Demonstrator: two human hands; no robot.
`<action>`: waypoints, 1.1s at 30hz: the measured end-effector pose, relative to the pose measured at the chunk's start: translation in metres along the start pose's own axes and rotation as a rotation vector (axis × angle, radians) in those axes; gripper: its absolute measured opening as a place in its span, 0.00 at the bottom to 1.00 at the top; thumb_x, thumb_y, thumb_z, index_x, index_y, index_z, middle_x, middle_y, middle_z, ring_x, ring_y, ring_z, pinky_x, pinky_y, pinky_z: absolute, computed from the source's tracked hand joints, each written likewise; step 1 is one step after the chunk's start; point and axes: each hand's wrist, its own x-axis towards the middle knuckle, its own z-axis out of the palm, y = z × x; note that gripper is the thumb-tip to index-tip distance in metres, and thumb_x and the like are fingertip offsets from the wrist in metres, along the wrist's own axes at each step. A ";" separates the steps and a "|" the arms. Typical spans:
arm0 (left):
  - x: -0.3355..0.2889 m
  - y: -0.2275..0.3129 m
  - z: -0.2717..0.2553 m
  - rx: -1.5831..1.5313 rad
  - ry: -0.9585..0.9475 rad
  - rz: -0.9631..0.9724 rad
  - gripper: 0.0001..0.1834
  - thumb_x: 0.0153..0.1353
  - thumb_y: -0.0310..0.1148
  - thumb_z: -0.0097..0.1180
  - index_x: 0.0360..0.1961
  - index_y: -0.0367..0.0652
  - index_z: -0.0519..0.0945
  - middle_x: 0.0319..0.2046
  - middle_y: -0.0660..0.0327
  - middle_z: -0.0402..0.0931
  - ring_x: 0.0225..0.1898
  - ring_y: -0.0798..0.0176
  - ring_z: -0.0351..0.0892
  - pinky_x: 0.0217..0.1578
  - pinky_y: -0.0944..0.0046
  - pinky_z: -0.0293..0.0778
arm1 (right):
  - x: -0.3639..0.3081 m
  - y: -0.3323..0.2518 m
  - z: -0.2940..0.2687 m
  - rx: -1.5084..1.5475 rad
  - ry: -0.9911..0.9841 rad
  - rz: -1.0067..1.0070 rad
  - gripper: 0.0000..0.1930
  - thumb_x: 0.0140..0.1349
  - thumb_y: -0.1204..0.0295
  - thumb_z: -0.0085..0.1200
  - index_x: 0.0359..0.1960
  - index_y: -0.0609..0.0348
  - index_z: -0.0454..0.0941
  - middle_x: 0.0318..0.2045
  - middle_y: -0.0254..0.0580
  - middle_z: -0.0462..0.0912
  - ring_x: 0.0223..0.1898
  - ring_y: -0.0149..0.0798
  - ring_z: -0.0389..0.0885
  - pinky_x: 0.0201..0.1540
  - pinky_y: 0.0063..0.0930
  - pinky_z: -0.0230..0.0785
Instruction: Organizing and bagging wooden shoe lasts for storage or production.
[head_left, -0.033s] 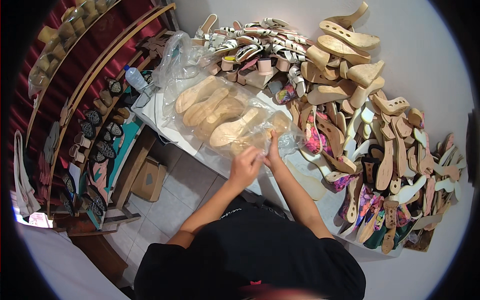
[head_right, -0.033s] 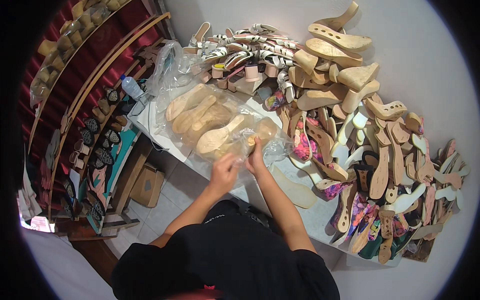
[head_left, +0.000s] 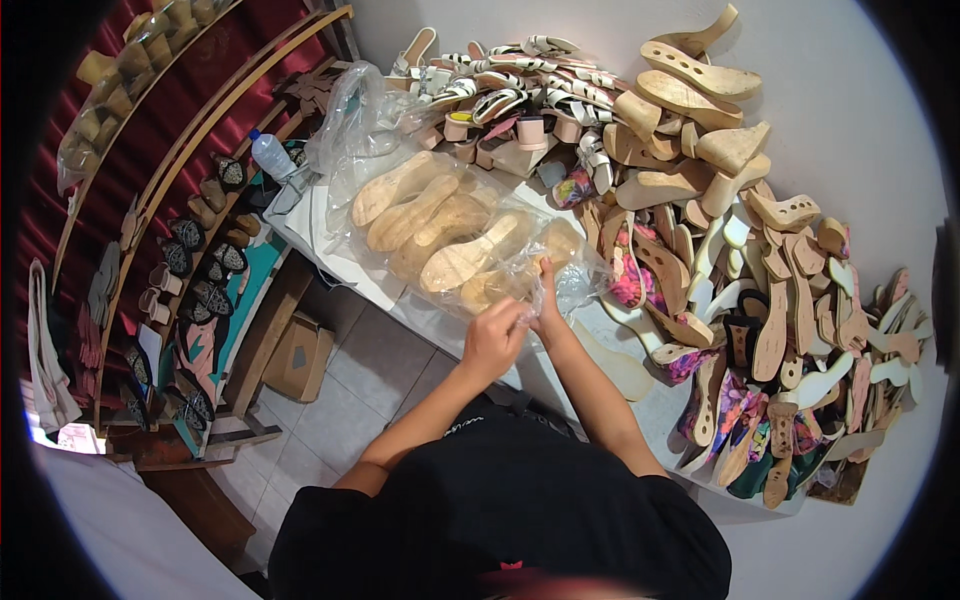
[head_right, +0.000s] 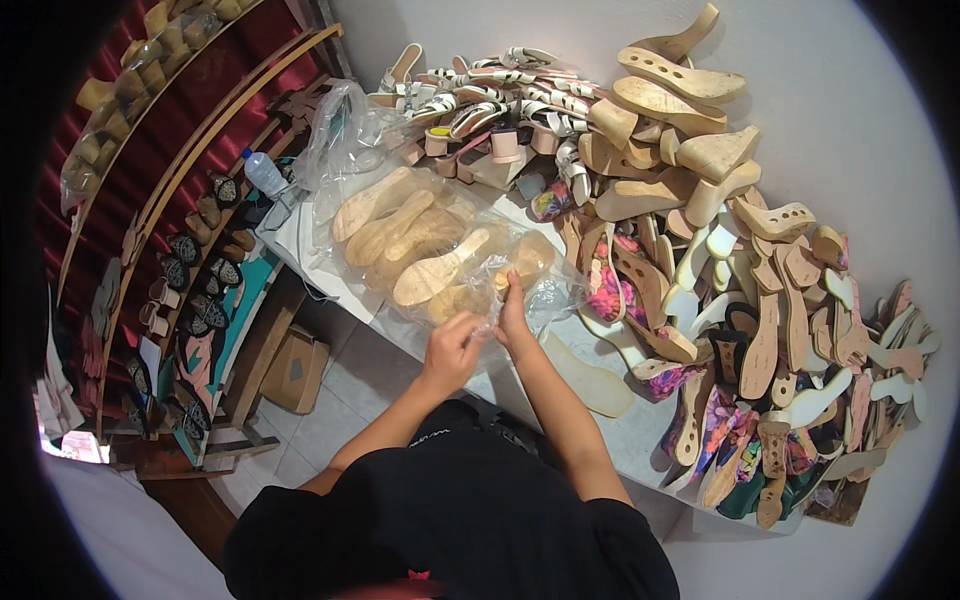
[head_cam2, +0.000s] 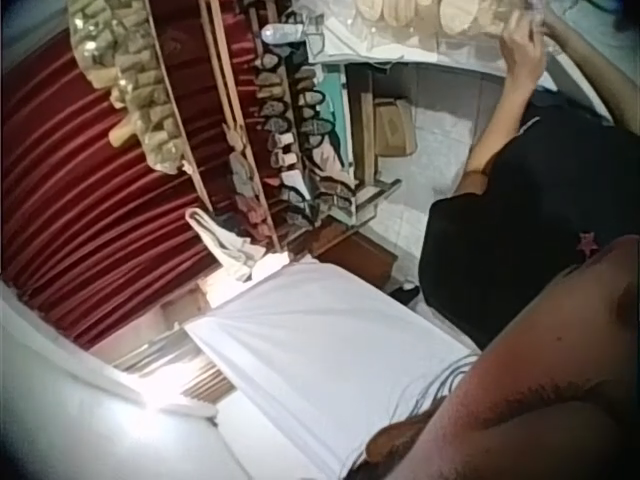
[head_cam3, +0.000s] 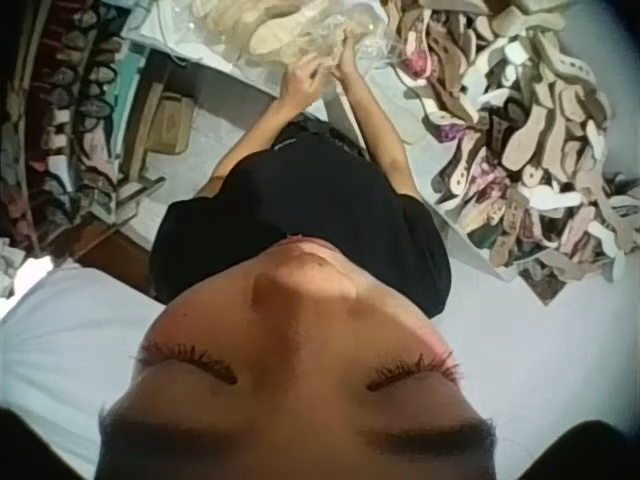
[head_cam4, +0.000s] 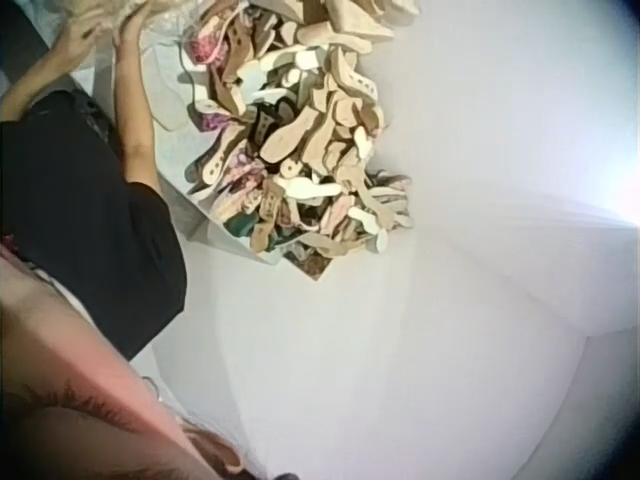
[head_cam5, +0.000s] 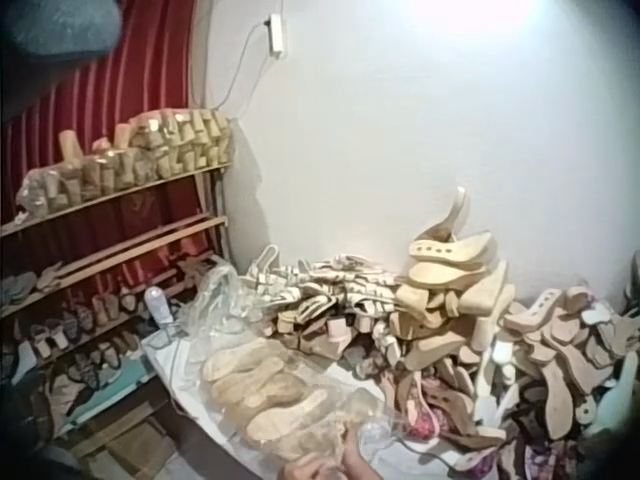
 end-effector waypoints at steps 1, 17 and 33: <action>-0.005 0.003 0.004 -0.024 -0.062 -0.008 0.05 0.53 0.25 0.49 0.29 0.34 0.74 0.22 0.52 0.68 0.21 0.50 0.69 0.21 0.60 0.64 | 0.007 -0.001 0.001 -0.023 0.045 0.010 0.32 0.58 0.45 0.36 0.54 0.59 0.60 0.44 0.47 0.73 0.43 0.44 0.75 0.47 0.40 0.69; -0.017 0.008 0.015 -0.050 -0.033 0.093 0.03 0.53 0.22 0.51 0.28 0.34 0.71 0.20 0.54 0.66 0.17 0.57 0.67 0.18 0.64 0.62 | 0.012 0.013 0.025 -0.092 -0.029 -0.113 0.34 0.56 0.44 0.42 0.53 0.62 0.61 0.46 0.51 0.71 0.44 0.46 0.73 0.46 0.39 0.68; -0.040 -0.001 0.028 -0.129 -0.325 -0.086 0.10 0.53 0.30 0.56 0.32 0.37 0.70 0.15 0.58 0.68 0.16 0.63 0.69 0.18 0.66 0.65 | 0.065 0.052 -0.010 -0.509 0.474 -0.496 0.32 0.56 0.60 0.53 0.57 0.64 0.54 0.49 0.47 0.69 0.45 0.42 0.72 0.45 0.32 0.68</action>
